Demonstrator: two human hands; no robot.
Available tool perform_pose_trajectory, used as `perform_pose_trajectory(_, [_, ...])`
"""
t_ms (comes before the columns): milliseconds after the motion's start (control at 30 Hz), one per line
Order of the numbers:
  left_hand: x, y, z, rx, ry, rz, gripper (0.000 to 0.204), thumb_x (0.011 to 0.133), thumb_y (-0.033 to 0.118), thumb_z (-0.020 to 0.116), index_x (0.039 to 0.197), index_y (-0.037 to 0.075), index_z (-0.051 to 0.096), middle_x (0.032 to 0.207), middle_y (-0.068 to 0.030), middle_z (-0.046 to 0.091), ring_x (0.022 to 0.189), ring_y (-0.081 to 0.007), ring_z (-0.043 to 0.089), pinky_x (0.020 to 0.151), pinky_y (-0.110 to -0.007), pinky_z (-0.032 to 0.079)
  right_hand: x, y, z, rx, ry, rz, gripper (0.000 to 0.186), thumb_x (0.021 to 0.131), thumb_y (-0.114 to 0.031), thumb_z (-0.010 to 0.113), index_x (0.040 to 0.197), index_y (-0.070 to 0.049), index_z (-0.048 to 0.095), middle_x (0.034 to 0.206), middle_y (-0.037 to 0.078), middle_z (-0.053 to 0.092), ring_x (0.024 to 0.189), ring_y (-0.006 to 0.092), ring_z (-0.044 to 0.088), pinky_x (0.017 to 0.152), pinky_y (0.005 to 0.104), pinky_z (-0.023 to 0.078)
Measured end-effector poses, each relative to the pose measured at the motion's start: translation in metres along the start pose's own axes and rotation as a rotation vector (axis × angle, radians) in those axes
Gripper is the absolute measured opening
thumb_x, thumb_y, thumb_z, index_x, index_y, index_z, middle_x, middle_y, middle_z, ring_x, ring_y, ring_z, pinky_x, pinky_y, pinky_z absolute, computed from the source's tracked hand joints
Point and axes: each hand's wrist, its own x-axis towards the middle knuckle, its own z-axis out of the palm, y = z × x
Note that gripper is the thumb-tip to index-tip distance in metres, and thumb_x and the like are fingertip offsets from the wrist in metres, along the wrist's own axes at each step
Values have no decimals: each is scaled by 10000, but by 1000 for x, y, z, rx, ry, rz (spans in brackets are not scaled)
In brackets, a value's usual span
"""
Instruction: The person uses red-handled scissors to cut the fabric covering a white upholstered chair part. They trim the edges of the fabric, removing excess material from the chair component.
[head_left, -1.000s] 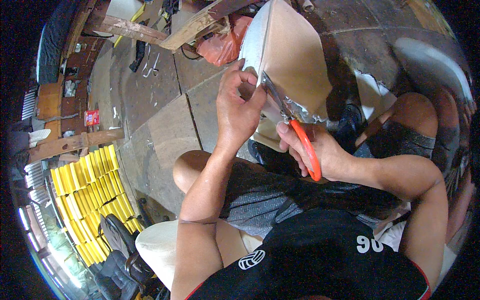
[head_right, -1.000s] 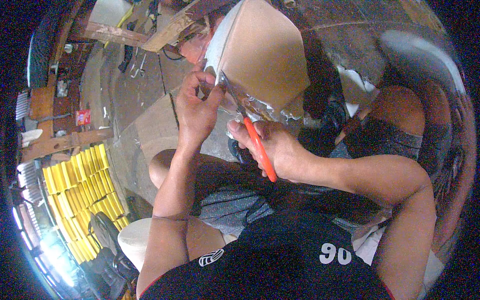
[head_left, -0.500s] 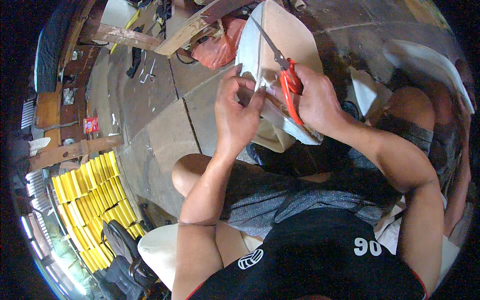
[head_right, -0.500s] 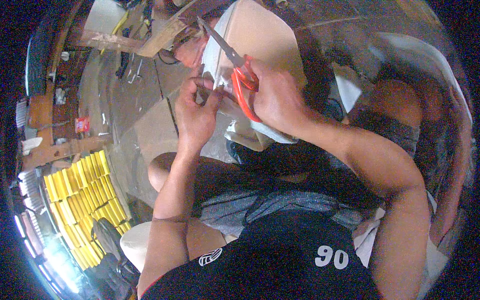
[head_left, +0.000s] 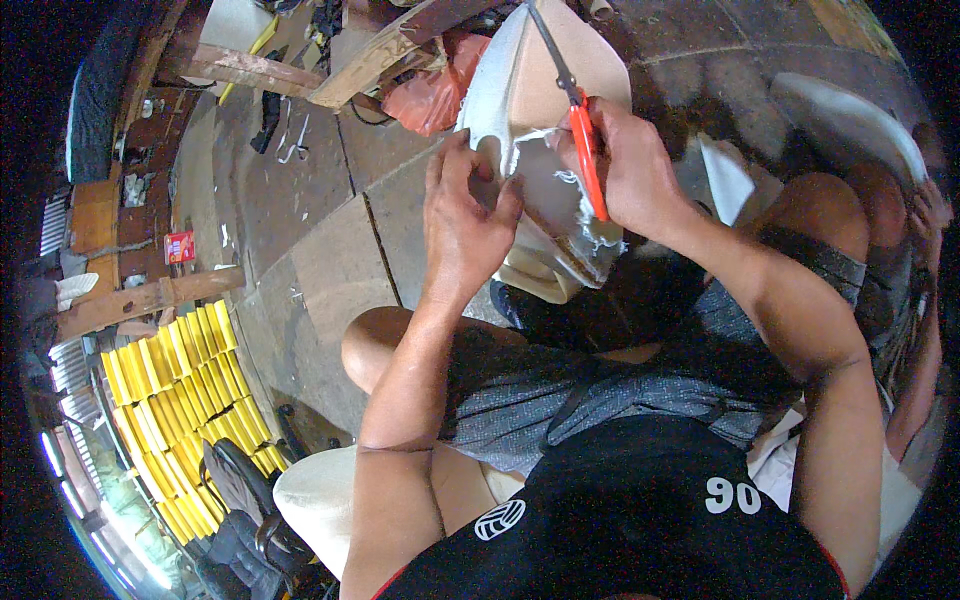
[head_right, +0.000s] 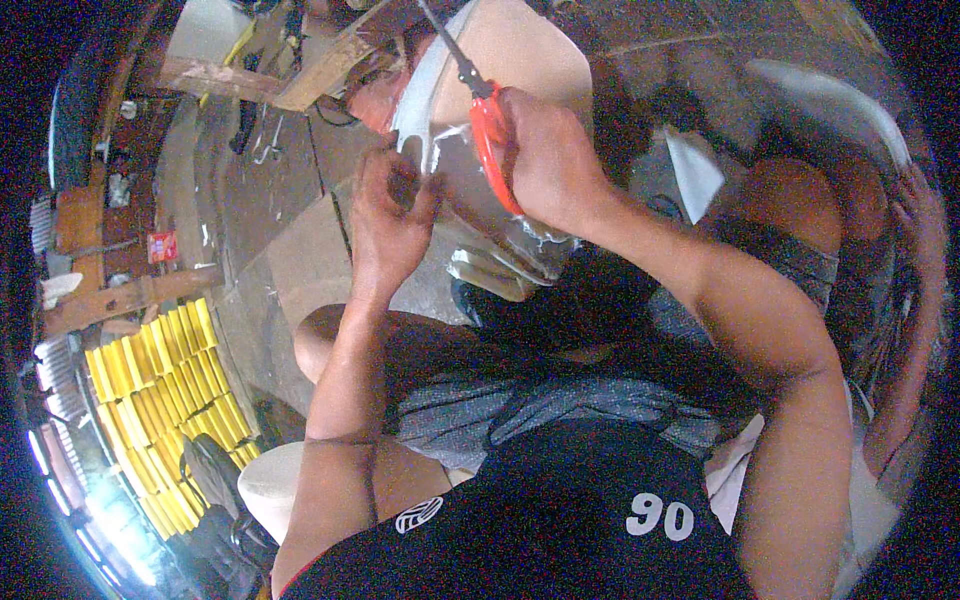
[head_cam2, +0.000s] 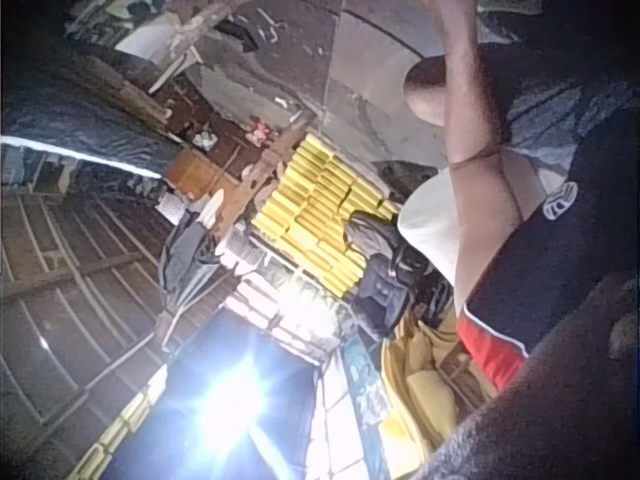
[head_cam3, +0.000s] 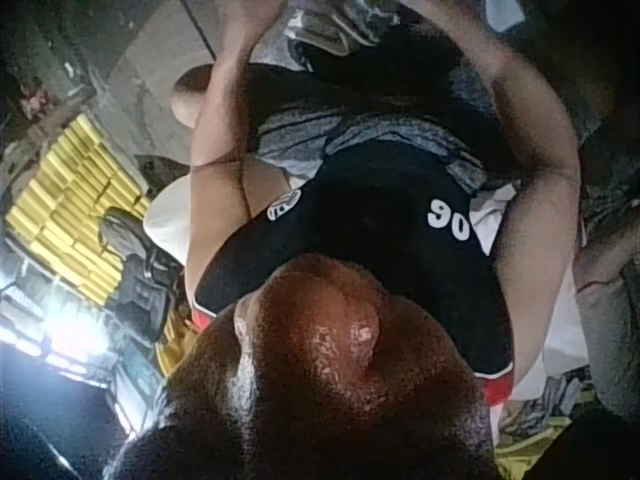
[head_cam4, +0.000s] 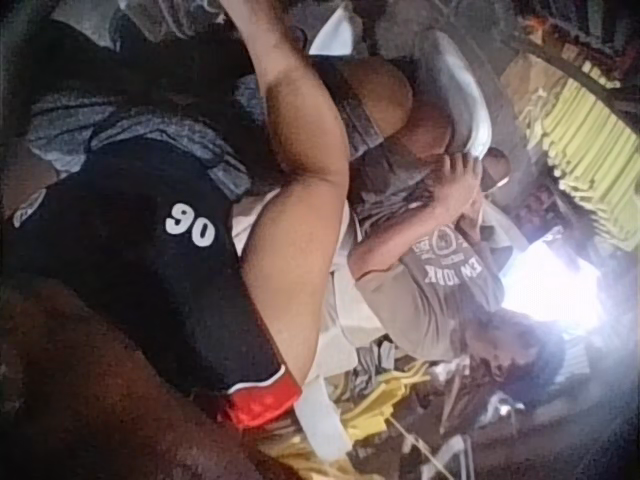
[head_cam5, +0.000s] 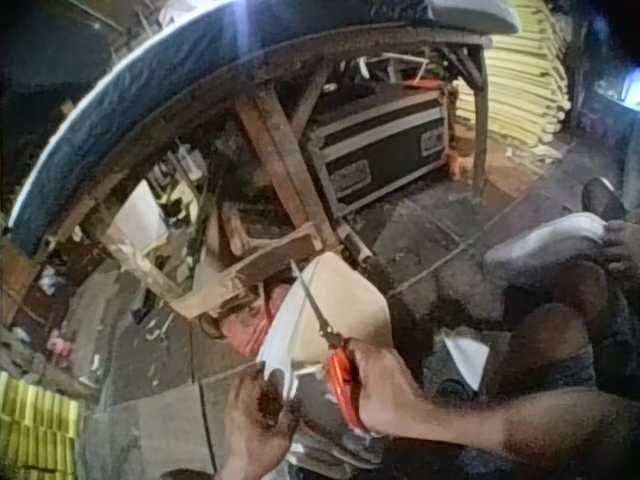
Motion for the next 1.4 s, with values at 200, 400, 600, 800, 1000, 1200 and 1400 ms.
perform_pose_trajectory(200, [2, -4, 7, 67, 73, 70, 244, 815, 69, 704, 973, -25, 542, 1238, -274, 551, 1127, -411, 565, 909, -449, 481, -4, -6, 1, 5, -66, -60, 145, 842, -117, 643, 924, -6, 597, 768, 223, 631, 752, 373, 628, 661, 464, 497])
perform_pose_trajectory(400, [2, -2, 8, -204, 52, -156, 143, 865, 46, 662, 957, 9, 559, 979, -154, 616, 859, -248, 612, 745, -355, 488, -12, 9, 4, -101, -87, -7, 287, 900, -255, 679, 857, 17, 597, 657, 184, 590, 611, 277, 607, 605, 421, 467])
perform_pose_trajectory(600, [1, -9, 9, -496, 48, -303, 84, 913, 61, 638, 958, 48, 568, 806, 2, 592, 721, -70, 529, 618, -254, 431, -39, -4, -2, 311, -268, 169, 386, 921, -358, 664, 798, -2, 578, 565, 80, 542, 528, 179, 591, 504, 349, 465])
perform_pose_trajectory(800, [-1, -14, 15, -680, 74, -350, 62, 898, 46, 624, 937, 41, 575, 779, 12, 588, 704, -67, 509, 608, -246, 414, -65, -51, -13, 753, -592, 676, 548, 956, -565, 546, 864, -25, 561, 514, 4, 460, 396, 100, 471, 372, 238, 413])
perform_pose_trajectory(1000, [-2, -12, 16, -642, 56, -363, 72, 874, 25, 619, 930, 51, 582, 747, 24, 576, 668, -53, 494, 578, -235, 398, -78, -50, -13, 830, -716, 806, 689, 932, -703, 438, 882, -24, 543, 525, 0, 441, 416, 105, 475, 395, 261, 441])
perform_pose_trajectory(1200, [-2, -6, 15, -642, 50, -377, 82, 864, 15, 614, 927, 52, 577, 720, 34, 555, 645, -50, 483, 562, -236, 393, -79, -51, -14, 849, -742, 839, 706, 923, -727, 420, 883, -30, 524, 536, 1, 438, 423, 105, 474, 396, 255, 437])
perform_pose_trajectory(1400, [-4, -11, 17, -623, 32, -336, 120, 858, 4, 616, 962, 52, 580, 793, 13, 585, 713, -63, 518, 615, -236, 424, -77, -55, -15, 856, -696, 847, 696, 921, -715, 443, 878, -26, 532, 536, -3, 439, 415, 95, 470, 384, 249, 442])
